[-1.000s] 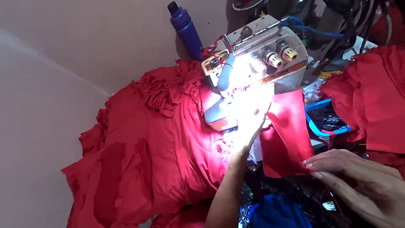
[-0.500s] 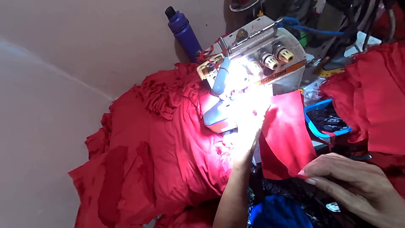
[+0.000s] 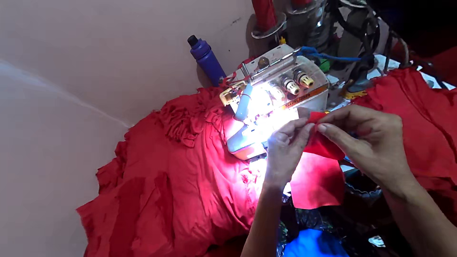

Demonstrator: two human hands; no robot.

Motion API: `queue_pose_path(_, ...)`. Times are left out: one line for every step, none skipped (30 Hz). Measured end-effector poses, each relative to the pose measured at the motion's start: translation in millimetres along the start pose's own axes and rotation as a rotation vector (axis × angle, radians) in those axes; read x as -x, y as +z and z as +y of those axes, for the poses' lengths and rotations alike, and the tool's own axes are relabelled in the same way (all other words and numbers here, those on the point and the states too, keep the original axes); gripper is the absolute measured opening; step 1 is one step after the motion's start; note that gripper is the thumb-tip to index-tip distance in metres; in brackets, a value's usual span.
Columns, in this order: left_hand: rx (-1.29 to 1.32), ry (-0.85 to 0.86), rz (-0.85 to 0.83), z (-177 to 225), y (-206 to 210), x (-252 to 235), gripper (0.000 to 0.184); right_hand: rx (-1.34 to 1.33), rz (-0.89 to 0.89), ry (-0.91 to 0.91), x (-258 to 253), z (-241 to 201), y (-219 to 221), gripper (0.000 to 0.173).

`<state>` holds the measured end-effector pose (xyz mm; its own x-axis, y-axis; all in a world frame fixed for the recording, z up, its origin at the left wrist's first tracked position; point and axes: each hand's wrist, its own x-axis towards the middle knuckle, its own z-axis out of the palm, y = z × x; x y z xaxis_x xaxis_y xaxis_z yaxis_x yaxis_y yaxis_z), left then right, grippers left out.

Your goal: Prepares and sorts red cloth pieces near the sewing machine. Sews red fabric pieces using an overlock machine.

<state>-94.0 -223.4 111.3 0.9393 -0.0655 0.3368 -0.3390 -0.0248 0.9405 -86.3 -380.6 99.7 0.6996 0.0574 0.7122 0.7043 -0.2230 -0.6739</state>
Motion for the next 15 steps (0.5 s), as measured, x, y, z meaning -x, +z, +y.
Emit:
queue_pose_path(-0.006,0.013,-0.001,1,-3,2,0.016,-0.026,0.002,0.013,-2,-1,3,0.010)
queue_pose_path(-0.016,0.025,0.005,2,-6,4,0.016,-0.049,0.003,0.022,-2,-3,7,0.008)
queue_pose_path(-0.029,0.029,0.022,4,-8,7,0.015,-0.069,0.002,0.028,-1,-5,10,0.007)
queue_pose_path(-0.037,0.025,0.042,5,-11,11,0.015,-0.084,0.003,0.037,0,-6,13,0.006)
queue_pose_path(-0.039,0.026,0.052,5,-14,14,0.016,-0.097,0.003,0.049,1,-7,16,0.006)
queue_pose_path(-0.048,0.041,0.057,5,-16,17,0.017,-0.113,0.000,0.059,2,-8,20,0.005)
queue_pose_path(-0.064,0.065,0.061,4,-19,20,0.018,-0.131,-0.001,0.067,3,-8,23,0.005)
queue_pose_path(-0.085,0.093,0.066,4,-22,24,0.017,-0.154,-0.004,0.072,4,-9,26,0.005)
queue_pose_path(-0.098,0.116,0.067,5,-25,27,0.016,-0.172,-0.005,0.080,6,-10,30,0.006)
queue_pose_path(-0.099,0.133,0.066,5,-29,30,0.014,-0.187,-0.010,0.092,8,-12,34,0.007)
queue_pose_path(-0.103,0.135,0.070,7,-34,33,0.013,-0.202,-0.030,0.110,10,-15,38,0.009)
queue_pose_path(-0.120,0.134,0.063,9,-40,37,0.012,-0.228,-0.069,0.135,12,-18,41,0.012)
queue_pose_path(-0.164,0.139,0.043,12,-49,40,0.012,-0.266,-0.124,0.160,14,-22,43,0.016)
queue_pose_path(-0.230,0.140,0.021,16,-58,43,0.012,-0.323,-0.198,0.192,16,-25,46,0.020)
queue_pose_path(-0.287,0.136,0.006,22,-67,47,0.012,-0.379,-0.283,0.225,19,-27,49,0.023)
